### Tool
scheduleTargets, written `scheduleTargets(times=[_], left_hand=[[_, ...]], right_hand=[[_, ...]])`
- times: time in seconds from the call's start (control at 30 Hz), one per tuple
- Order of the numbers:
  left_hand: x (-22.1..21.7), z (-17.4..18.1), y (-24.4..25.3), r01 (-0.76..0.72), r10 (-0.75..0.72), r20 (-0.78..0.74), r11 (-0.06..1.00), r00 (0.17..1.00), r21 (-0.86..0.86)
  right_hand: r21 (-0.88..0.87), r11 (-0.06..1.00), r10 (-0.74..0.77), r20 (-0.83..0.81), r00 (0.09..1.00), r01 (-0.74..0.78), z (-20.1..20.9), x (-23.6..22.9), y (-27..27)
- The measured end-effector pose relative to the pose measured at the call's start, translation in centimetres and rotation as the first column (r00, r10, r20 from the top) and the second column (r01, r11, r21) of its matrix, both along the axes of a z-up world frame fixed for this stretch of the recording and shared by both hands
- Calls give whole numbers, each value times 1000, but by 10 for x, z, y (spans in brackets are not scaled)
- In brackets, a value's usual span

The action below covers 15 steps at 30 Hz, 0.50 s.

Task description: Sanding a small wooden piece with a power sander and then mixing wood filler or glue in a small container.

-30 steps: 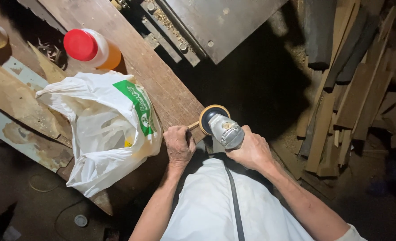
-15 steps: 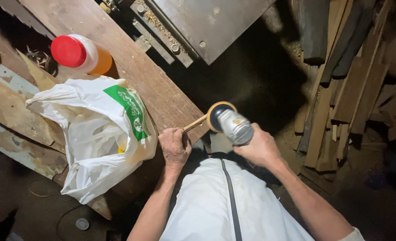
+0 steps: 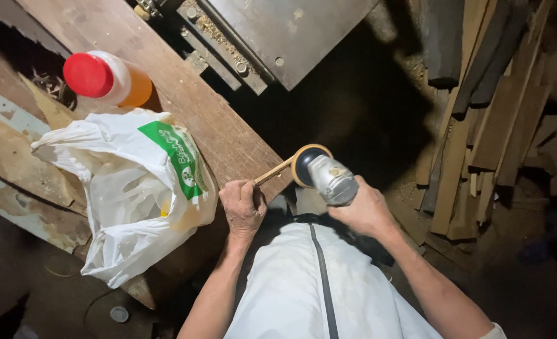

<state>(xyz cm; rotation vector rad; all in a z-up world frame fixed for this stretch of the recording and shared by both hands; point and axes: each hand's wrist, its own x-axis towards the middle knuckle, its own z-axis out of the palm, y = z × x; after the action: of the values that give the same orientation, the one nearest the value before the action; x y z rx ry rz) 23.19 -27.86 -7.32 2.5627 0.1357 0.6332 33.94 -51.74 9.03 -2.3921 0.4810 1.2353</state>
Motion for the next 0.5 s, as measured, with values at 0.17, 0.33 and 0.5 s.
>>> scheduleTargets(times=[0.17,0.33,0.5], left_hand=[[-2,-7,1,-5,5,-2,1000,1000,4],[-2,-9,1,15,-15,-17,1000,1000,5],[-2,-8,1,5,-5,-22,1000,1000,-9]], right_hand=[[7,1000,-21,-2,1000,21,7,1,10],[7,999,32,-35,999,-32,4,1,11],[-10,999,31,-24,999,-32,10,8,10]])
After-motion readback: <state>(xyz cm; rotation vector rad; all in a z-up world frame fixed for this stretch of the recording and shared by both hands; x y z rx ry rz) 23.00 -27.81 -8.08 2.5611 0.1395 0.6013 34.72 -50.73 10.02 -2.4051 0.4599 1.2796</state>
